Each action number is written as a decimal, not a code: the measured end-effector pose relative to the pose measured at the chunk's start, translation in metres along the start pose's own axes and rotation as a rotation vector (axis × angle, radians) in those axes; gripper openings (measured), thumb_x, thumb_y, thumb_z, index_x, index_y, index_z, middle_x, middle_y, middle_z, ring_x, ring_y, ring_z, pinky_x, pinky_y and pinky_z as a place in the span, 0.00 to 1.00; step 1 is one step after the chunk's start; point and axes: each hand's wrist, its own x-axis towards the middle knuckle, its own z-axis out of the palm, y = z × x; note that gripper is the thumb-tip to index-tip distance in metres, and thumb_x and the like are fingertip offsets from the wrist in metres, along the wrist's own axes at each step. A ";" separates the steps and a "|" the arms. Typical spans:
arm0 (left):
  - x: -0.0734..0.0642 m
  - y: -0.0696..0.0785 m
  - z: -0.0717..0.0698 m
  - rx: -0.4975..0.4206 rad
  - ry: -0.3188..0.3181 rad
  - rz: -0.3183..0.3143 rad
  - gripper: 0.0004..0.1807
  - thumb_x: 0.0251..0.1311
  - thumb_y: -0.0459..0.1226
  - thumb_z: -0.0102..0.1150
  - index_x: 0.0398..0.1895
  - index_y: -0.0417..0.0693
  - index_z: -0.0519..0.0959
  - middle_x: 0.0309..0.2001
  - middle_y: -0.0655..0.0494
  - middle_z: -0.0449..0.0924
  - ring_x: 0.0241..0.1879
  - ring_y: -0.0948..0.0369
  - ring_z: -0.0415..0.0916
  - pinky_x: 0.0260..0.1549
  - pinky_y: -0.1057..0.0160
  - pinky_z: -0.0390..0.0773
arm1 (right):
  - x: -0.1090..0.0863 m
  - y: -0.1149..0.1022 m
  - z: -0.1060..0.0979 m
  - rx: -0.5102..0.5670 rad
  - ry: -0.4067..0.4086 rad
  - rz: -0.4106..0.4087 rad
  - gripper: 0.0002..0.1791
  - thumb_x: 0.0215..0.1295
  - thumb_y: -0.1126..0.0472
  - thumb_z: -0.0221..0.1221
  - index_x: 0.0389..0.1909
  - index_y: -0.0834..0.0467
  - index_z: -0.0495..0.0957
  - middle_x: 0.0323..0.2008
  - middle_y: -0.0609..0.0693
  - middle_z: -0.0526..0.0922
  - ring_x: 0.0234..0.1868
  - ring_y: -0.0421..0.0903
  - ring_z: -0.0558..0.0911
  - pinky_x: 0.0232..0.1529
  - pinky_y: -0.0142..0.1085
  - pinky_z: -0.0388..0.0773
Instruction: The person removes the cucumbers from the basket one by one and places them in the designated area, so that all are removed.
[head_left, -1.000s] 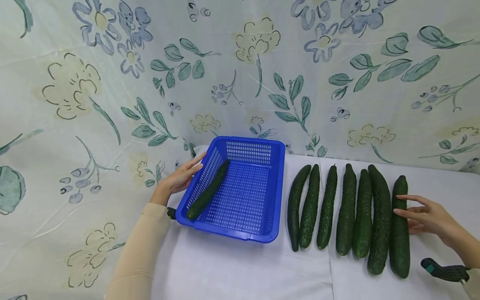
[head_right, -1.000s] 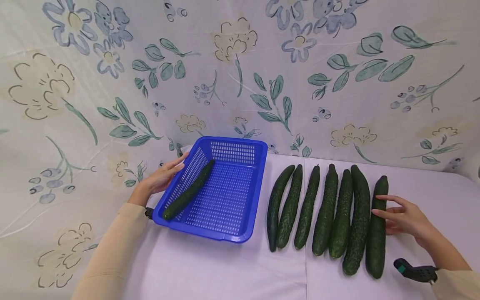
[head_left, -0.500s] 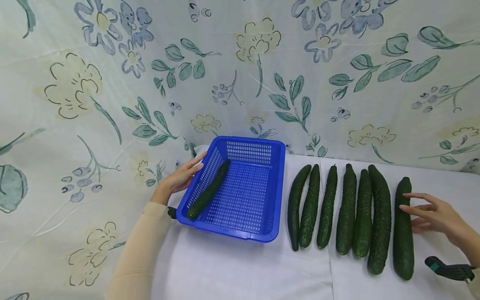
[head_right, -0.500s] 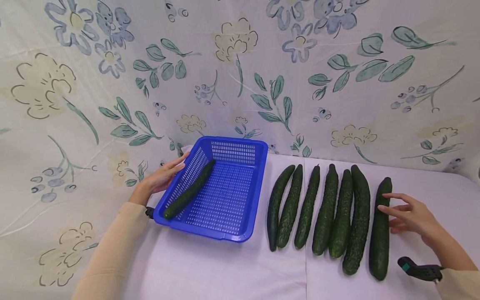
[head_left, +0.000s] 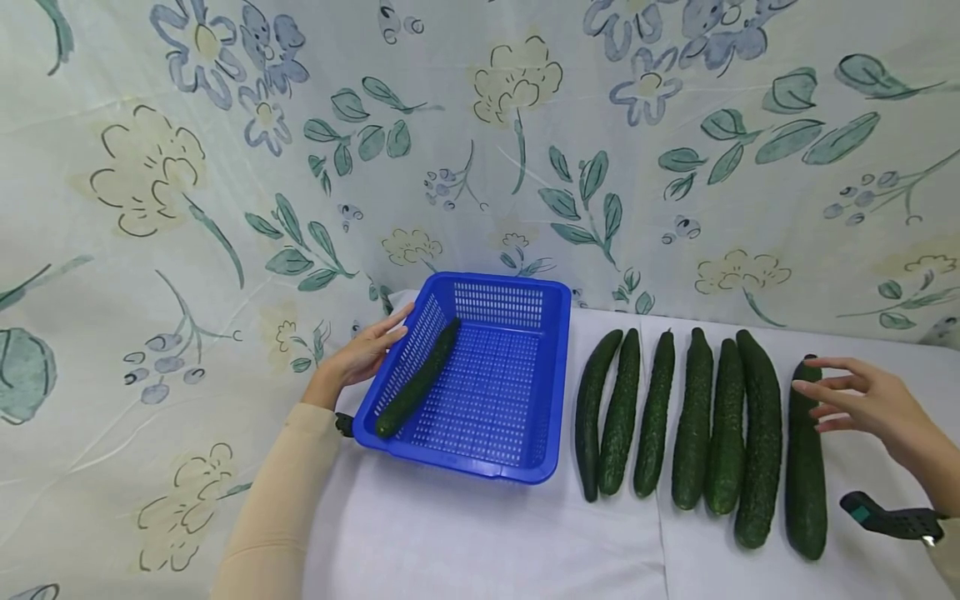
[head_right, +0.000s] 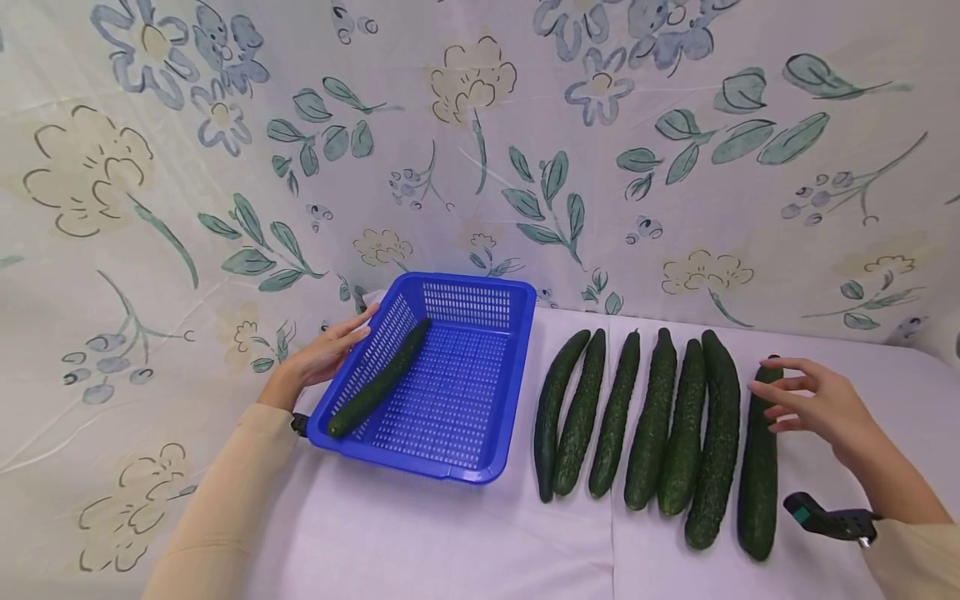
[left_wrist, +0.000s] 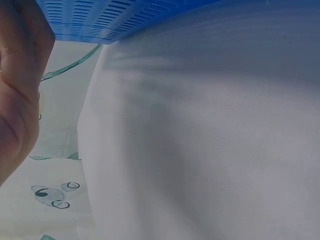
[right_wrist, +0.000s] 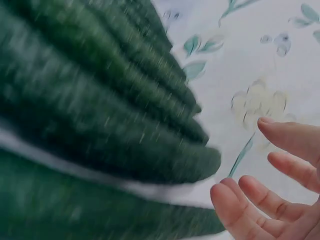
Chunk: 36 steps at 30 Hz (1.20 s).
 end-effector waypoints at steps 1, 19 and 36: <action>0.000 0.000 0.000 -0.003 -0.003 0.001 0.31 0.79 0.43 0.42 0.80 0.69 0.49 0.70 0.35 0.61 0.44 0.57 0.81 0.39 0.62 0.84 | 0.001 -0.005 0.001 0.012 0.002 -0.007 0.35 0.72 0.51 0.60 0.64 0.73 0.59 0.49 0.80 0.70 0.27 0.45 0.84 0.26 0.40 0.84; 0.001 0.000 -0.001 0.010 -0.031 0.024 0.32 0.79 0.43 0.42 0.81 0.65 0.45 0.69 0.33 0.61 0.43 0.58 0.81 0.39 0.63 0.84 | 0.012 -0.078 0.022 0.200 -0.135 -0.106 0.16 0.72 0.57 0.60 0.55 0.39 0.69 0.38 0.35 0.78 0.33 0.46 0.86 0.33 0.42 0.85; -0.002 0.001 0.003 0.019 0.013 0.000 0.31 0.79 0.44 0.43 0.80 0.69 0.49 0.69 0.36 0.63 0.42 0.58 0.81 0.37 0.63 0.84 | 0.021 -0.139 0.048 0.337 -0.226 -0.158 0.16 0.73 0.59 0.60 0.58 0.46 0.71 0.43 0.47 0.80 0.36 0.48 0.85 0.36 0.46 0.85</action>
